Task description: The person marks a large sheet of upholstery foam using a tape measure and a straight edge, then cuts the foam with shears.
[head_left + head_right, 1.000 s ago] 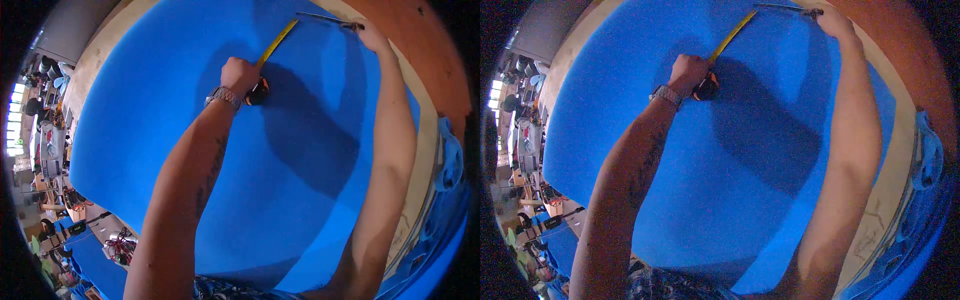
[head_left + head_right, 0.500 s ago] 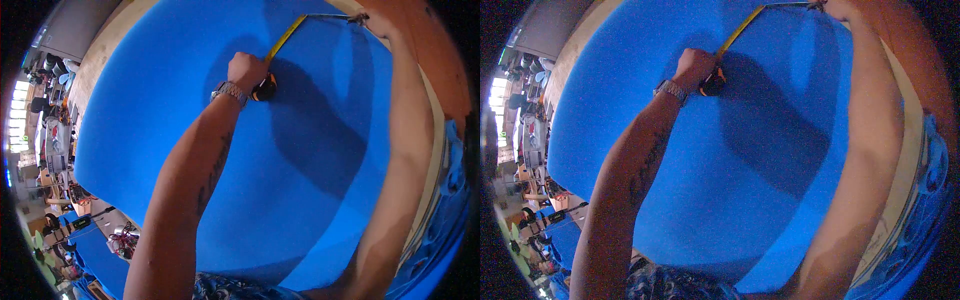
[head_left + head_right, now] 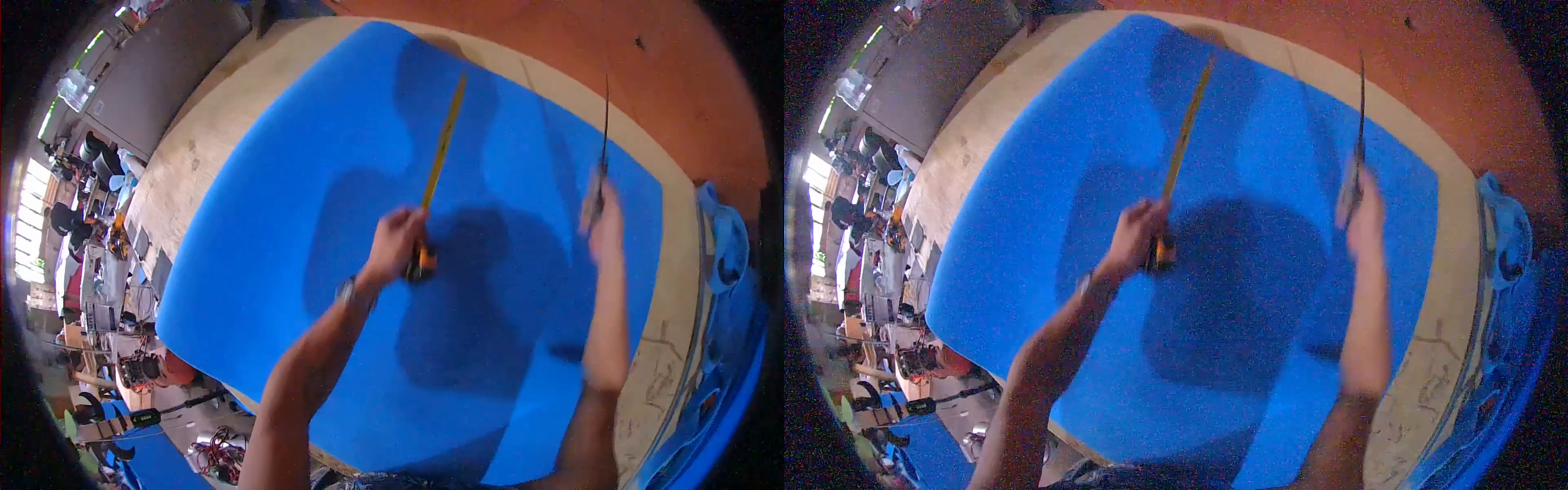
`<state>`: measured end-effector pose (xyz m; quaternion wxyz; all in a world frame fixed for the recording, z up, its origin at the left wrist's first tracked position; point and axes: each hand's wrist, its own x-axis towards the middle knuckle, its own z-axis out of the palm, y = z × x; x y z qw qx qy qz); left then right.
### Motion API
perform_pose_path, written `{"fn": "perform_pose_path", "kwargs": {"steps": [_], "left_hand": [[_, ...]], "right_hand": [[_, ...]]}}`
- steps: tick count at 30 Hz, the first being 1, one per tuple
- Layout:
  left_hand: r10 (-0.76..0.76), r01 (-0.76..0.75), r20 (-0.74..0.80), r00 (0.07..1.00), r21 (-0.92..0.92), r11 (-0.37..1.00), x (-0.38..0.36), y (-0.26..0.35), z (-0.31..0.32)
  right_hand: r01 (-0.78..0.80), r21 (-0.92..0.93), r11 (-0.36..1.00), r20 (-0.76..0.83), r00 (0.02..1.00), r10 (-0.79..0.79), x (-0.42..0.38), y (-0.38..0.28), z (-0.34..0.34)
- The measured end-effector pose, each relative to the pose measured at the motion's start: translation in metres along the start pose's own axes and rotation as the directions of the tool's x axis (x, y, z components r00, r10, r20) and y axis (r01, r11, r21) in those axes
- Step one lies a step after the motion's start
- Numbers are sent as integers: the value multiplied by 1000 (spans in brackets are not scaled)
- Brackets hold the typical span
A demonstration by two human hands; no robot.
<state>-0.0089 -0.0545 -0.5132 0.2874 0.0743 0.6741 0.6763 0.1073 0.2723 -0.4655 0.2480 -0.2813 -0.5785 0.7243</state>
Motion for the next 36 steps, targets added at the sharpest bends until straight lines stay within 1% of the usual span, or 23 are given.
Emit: {"fn": "perform_pose_path", "kwargs": {"steps": [1, 2, 3, 4, 5, 6, 7, 9, 10, 11, 12, 13, 15, 17, 18, 20, 23, 25, 28, 29, 31, 35, 36], "left_hand": [[29, -25, 41, 999, -91, 996, -33, -12, -7], [-23, 22, -6, 1000, -128, 991, -69, -20, -8], [-89, 75, -45, 995, -244, 967, -111, -20, -5], [-100, 71, -95, 990, -276, 959, -146, -38, -3], [-101, 53, -141, 985, -308, 950, -175, -52, 1], [-138, 70, -178, 974, -342, 937, -200, -54, 8], [-180, 87, -216, 960, -380, 921, -225, -55, 17], [75, -118, -182, 980, -239, 964, -264, -60, 29], [210, -236, -159, 965, -165, 958, -276, -58, 28], [136, -163, -122, 983, -244, 956, -289, -43, 22], [279, -297, -127, 952, -159, 941, -296, -40, 20], [405, -415, -119, 907, -77, 907, -309, -42, 23], [534, -534, -79, 842, 21, 845, -333, -47, 23], [677, -661, -179, 714, 146, 736, -350, -42, 8], [741, -711, -214, 637, 209, 672, -358, -39, -2], [732, -695, -313, 605, 242, 677, -384, -43, -32], [635, -583, -400, 661, 259, 770, -429, -82, -80], [532, -453, -431, 729, 278, 847, -461, -112, -99], [395, -349, -489, 777, 188, 918, -495, -154, -105], [365, -352, -475, 801, 119, 928, -503, -165, -104], [355, -348, -391, 849, 91, 933, -513, -171, -92], [346, -335, -158, 925, 92, 938, -513, -193, -87], [351, -344, -88, 932, 83, 935, -513, -197, -86]], "right_hand": [[-153, 182, 971, -147, 972, 181, -60, 15, 10], [-299, 162, 941, -33, 951, 308, -116, 34, 3], [-396, 315, 863, -24, 905, 424, -167, 60, 4], [-436, 384, 814, 6, 882, 470, -219, 100, 3], [-466, 321, 824, 10, 872, 489, -274, 98, 34], [-485, 477, 733, -28, 825, 564, -318, 131, 45], [-496, 350, 795, 103, 864, 493, -344, 123, 60], [-344, 185, 921, 371, 892, 259, -385, 90, 96], [-408, 207, 889, 411, 861, 299, -393, 87, 96], [-470, 222, 854, 462, 822, 333, -396, 91, 92], [-535, 229, 813, 512, 777, 367, -396, 96, 90], [-591, 119, 798, 481, 737, 474, -399, 95, 86], [-514, 198, 835, 467, 798, 380, -407, 105, 79], [-450, 288, 845, 380, 864, 331, -421, 106, 78], [-486, 377, 789, 355, 862, 361, -427, 97, 73], [-525, 556, 645, 301, 850, 432, -437, 78, 48], [-258, 421, 870, 35, 963, 269, -453, 71, -7], [-176, 396, 901, 40, 984, 175, -470, 44, -34], [22, 313, 950, -238, 970, 56, -495, 37, -67], [23, 361, 932, -242, 968, 70, -510, 29, -68], [26, 439, 898, -250, 964, 95, -543, 7, -75], [64, 64, 996, -508, 861, -22, -595, 58, -122], [22, 78, 997, -532, 846, 23, -615, 63, -120]]}}
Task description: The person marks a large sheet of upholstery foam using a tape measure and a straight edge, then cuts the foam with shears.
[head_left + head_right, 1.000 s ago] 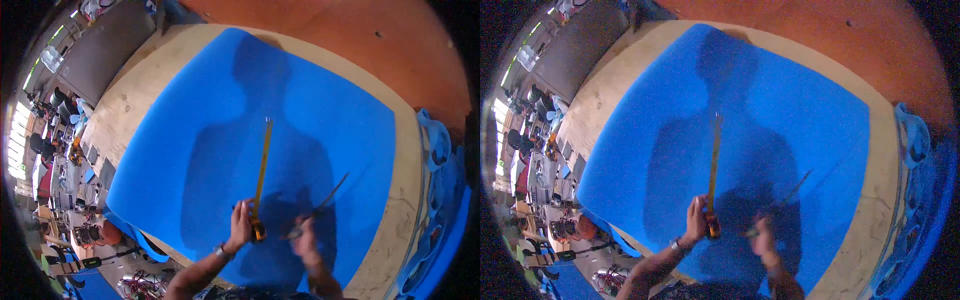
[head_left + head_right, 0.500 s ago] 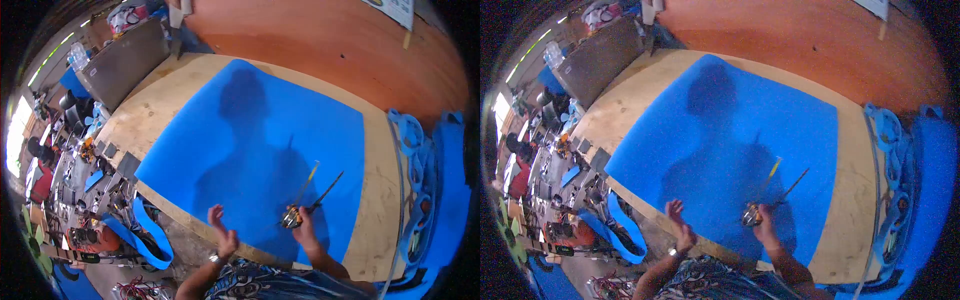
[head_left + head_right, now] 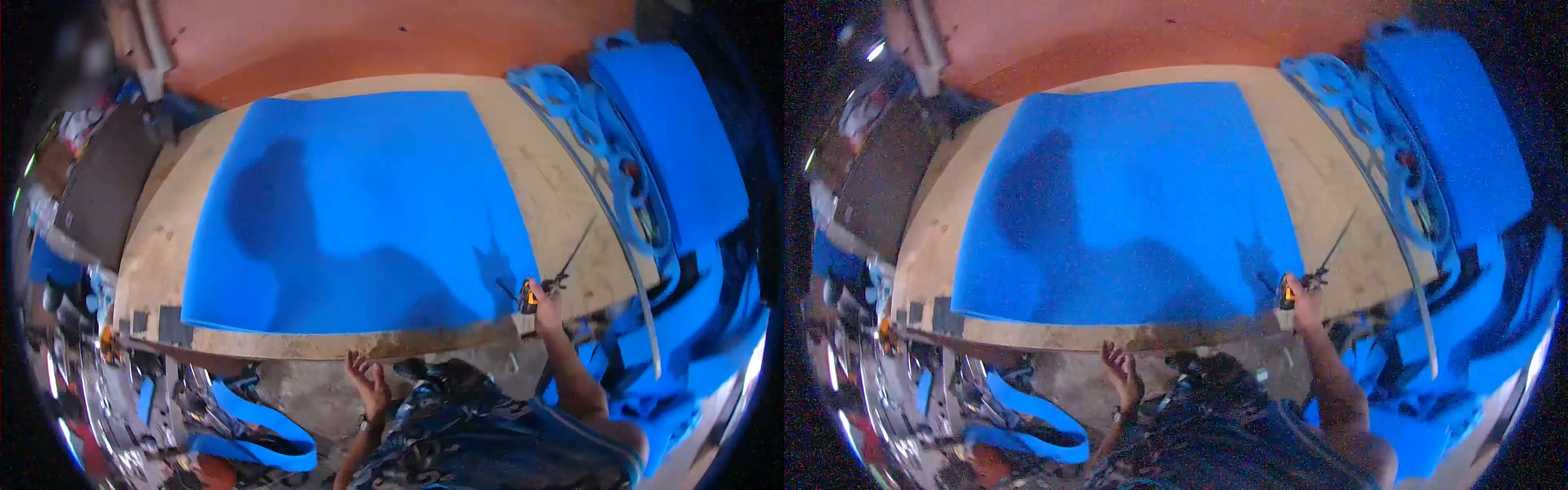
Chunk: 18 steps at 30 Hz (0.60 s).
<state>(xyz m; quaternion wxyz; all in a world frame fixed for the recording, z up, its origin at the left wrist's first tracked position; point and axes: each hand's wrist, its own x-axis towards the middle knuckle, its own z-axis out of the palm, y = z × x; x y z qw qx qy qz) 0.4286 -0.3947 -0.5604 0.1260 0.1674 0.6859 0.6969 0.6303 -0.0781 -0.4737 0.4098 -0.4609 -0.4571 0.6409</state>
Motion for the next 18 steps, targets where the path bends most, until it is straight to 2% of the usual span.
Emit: {"fn": "perform_pose_path", "kwargs": {"steps": [1, 2, 3, 4, 5, 6, 8, 9, 10, 11, 12, 13, 14, 15, 17, 18], "left_hand": [[54, -54, 9, 998, 63, 997, -4, -2, 2], [44, -47, 40, 998, 65, 997, -12, -15, -4], [31, -35, 65, 997, 61, 998, -17, -33, -11], [31, -36, 88, 996, 59, 998, -19, -46, -16], [-16, -1, 93, 995, 181, 983, -20, -33, -21], [-44, 38, 40, 998, 133, 990, -28, -33, -23], [-126, 131, -76, 989, 69, 989, -50, -35, -39], [-104, 119, -108, 989, 141, 983, -61, -38, -48], [-76, 106, -145, 987, 212, 971, -72, -43, -55], [-43, 96, -189, 981, 280, 955, -84, -48, -61], [-55, 140, -224, 973, 383, 913, -94, -52, -66], [-63, 187, -263, 963, 479, 857, -108, -56, -67], [-66, 236, -304, 950, 564, 791, -124, -65, -71], [19, 118, -265, 964, 490, 864, -142, -110, -93], [-64, 264, -342, 937, 576, 774, -165, -99, -63], [-102, 337, -390, 915, 600, 726, -175, -105, -45]], "right_hand": [[-47, -8, 999, -41, 998, 47, -17, 2, -9], [-89, -31, 996, -87, 992, 86, -35, -2, -30], [-122, -116, 986, -191, 977, 99, -22, 36, -72], [-89, -205, 975, -234, 971, 39, -25, 45, -96], [-55, -287, 956, -256, 967, -21, -18, 49, -107], [-34, -362, 932, -271, 960, -70, -20, 44, -112], [297, -468, 832, -65, 928, -368, -9, 19, -121], [227, -607, 761, -23, 953, -302, 2, 4, -135], [168, -729, 664, 19, 974, -225, 19, -8, -150], [238, -894, 381, 87, 924, -371, 51, -3, -172], [261, -964, 51, 205, 853, -480, 85, 2, -187], [125, -990, 56, 97, 928, -360, 105, -21, -189], [107, -993, 48, 85, 938, -336, 129, -34, -197], [89, -995, 38, 73, 947, -312, 152, -47, -206], [295, -955, 7, 259, 850, -458, 220, -49, -234], [314, -946, 82, 254, 873, -416, 254, -58, -237]]}}
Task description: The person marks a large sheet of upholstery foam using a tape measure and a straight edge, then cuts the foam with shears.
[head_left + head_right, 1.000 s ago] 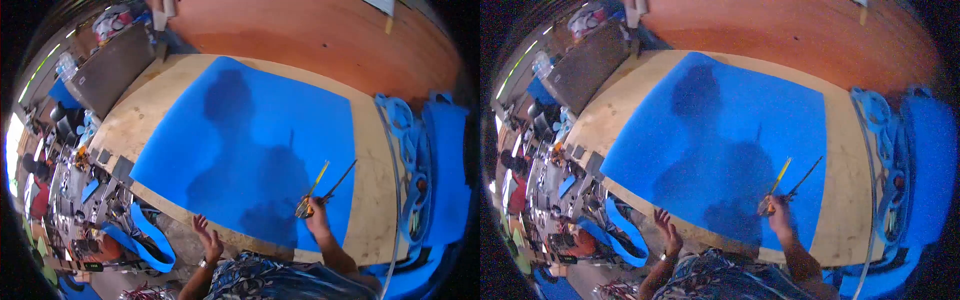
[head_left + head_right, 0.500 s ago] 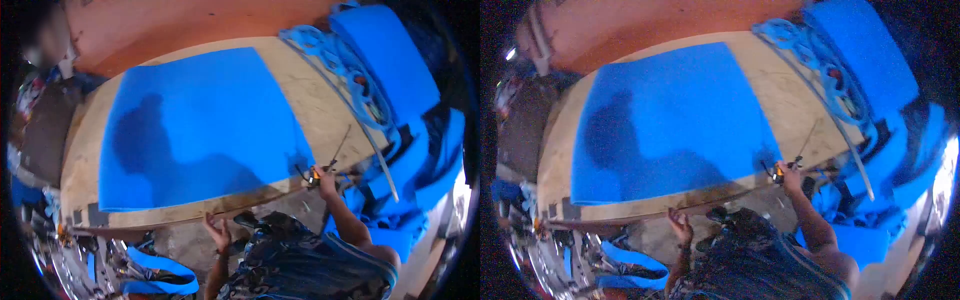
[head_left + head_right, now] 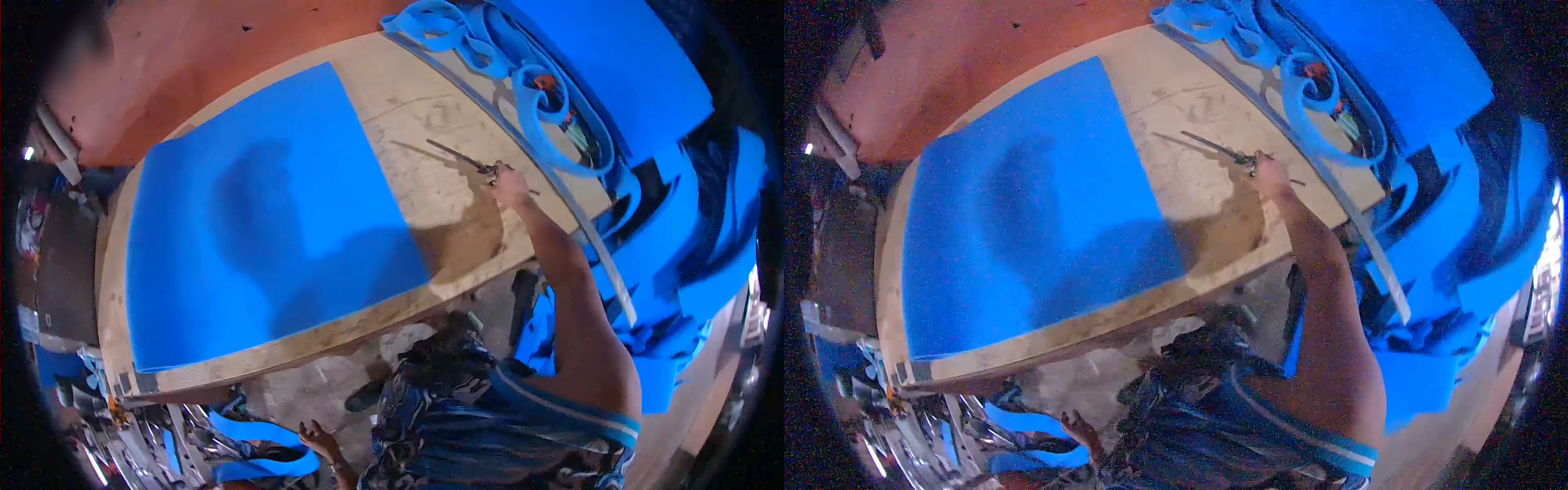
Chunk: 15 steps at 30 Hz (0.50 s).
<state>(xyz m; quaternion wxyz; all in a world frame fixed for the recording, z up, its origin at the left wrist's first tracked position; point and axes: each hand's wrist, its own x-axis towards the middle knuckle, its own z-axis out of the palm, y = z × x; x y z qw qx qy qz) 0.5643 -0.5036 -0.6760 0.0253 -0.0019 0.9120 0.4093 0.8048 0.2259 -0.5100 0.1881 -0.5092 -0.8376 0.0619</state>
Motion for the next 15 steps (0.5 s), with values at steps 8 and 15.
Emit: {"fn": "perform_pose_path", "kwargs": {"steps": [8, 15], "left_hand": [[-44, 136, 356, 934, -236, 962, -118, 73, 136], [124, -176, 360, 925, 114, 978, -159, 182, 164]], "right_hand": [[-273, 255, 928, 618, 784, 61, 146, 96, 24], [19, 302, 953, -121, 992, 19, 149, 113, -10]]}}
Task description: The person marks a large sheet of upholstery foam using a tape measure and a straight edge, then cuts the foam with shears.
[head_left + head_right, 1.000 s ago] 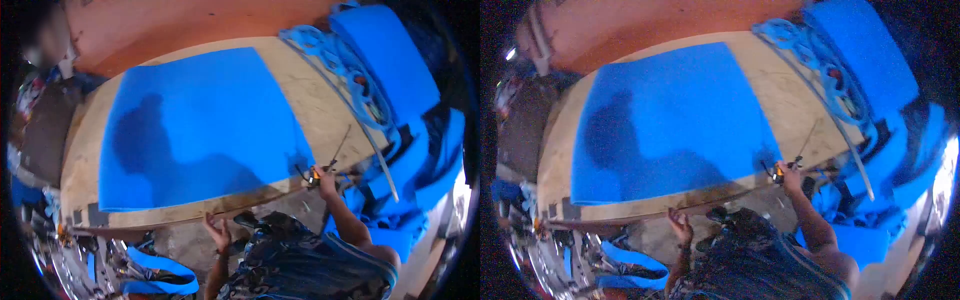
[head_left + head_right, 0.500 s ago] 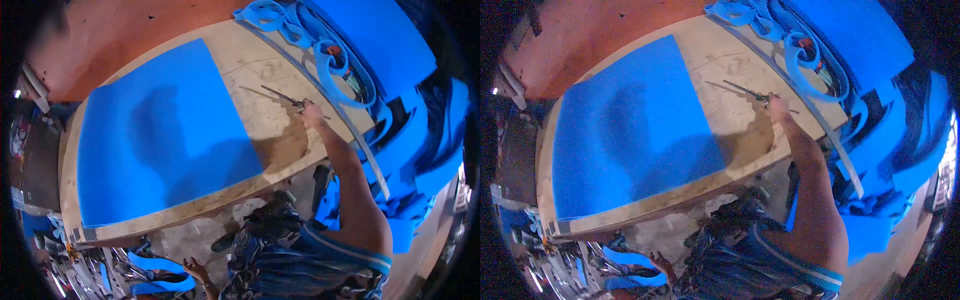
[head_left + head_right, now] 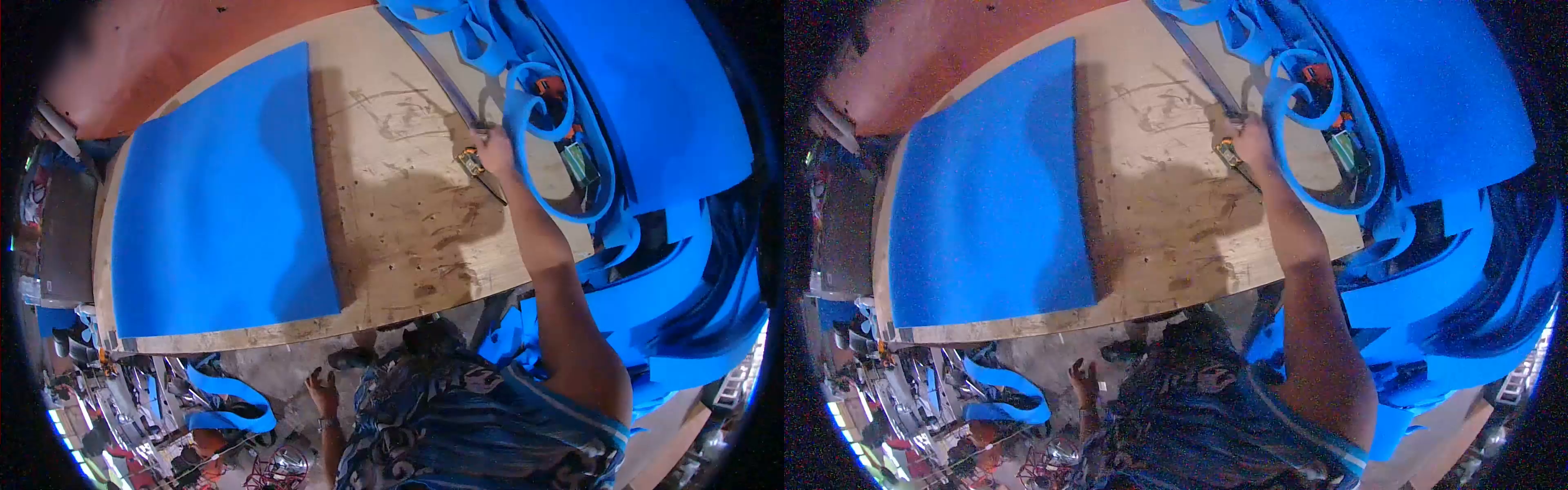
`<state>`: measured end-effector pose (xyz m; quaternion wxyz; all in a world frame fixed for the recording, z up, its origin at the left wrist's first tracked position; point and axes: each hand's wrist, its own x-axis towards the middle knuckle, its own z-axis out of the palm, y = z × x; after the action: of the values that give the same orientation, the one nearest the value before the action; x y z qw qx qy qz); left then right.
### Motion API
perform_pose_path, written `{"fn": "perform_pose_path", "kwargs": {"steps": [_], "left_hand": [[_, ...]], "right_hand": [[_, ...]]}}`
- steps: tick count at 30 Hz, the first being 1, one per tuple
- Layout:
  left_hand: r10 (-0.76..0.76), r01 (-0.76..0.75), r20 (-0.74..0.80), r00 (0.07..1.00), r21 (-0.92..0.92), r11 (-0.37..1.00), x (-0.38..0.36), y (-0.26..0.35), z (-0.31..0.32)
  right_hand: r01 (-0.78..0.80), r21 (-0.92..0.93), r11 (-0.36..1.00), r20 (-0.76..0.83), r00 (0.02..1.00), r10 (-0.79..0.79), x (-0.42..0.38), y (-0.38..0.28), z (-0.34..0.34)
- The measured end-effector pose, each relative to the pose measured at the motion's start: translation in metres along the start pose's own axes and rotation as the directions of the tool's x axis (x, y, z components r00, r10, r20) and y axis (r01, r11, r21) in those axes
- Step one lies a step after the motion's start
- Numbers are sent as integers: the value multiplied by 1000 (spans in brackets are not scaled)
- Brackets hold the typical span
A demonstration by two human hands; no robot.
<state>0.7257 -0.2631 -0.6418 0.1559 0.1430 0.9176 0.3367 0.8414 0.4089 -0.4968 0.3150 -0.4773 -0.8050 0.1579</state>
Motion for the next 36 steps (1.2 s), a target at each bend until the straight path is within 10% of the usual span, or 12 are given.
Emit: {"fn": "perform_pose_path", "kwargs": {"steps": [3, 8, 9, 15, 21, 23, 27, 28, 36], "left_hand": [[-23, 15, -133, 991, -56, 998, 10, 9, 1], [-158, 47, -295, 942, -351, 935, -11, 39, 25], [-135, 39, -255, 957, -350, 936, -13, 48, 31], [47, -69, -98, 994, -233, 970, 1, 151, 21], [15, -20, -13, 1000, -608, 793, 7, 176, 5], [16, 31, 64, 998, -672, 740, 6, 179, -4], [86, -66, -12, 996, -743, 665, -2, 185, -17], [123, -87, -10, 992, -761, 643, 4, 183, -19], [219, -241, -147, 965, -831, 502, 110, 221, -117]], "right_hand": [[44, 156, 987, -47, 998, -37, -44, 13, -49], [272, -525, 807, 264, 953, -150, -185, 93, -88], [-113, -447, 887, 144, 970, 196, -194, 60, -99], [-155, 146, 977, 283, 953, 109, -169, 87, -113], [-713, 479, 512, 588, 693, 417, -148, 41, -163], [-402, 471, 785, 227, 915, 333, -161, 77, -139], [-523, 568, 636, 360, 852, 379, -200, 0, -151], [-319, 470, 823, 363, 920, 150, -196, 36, -136], [-196, 716, 670, 408, 896, -173, -274, -165, -86]]}}
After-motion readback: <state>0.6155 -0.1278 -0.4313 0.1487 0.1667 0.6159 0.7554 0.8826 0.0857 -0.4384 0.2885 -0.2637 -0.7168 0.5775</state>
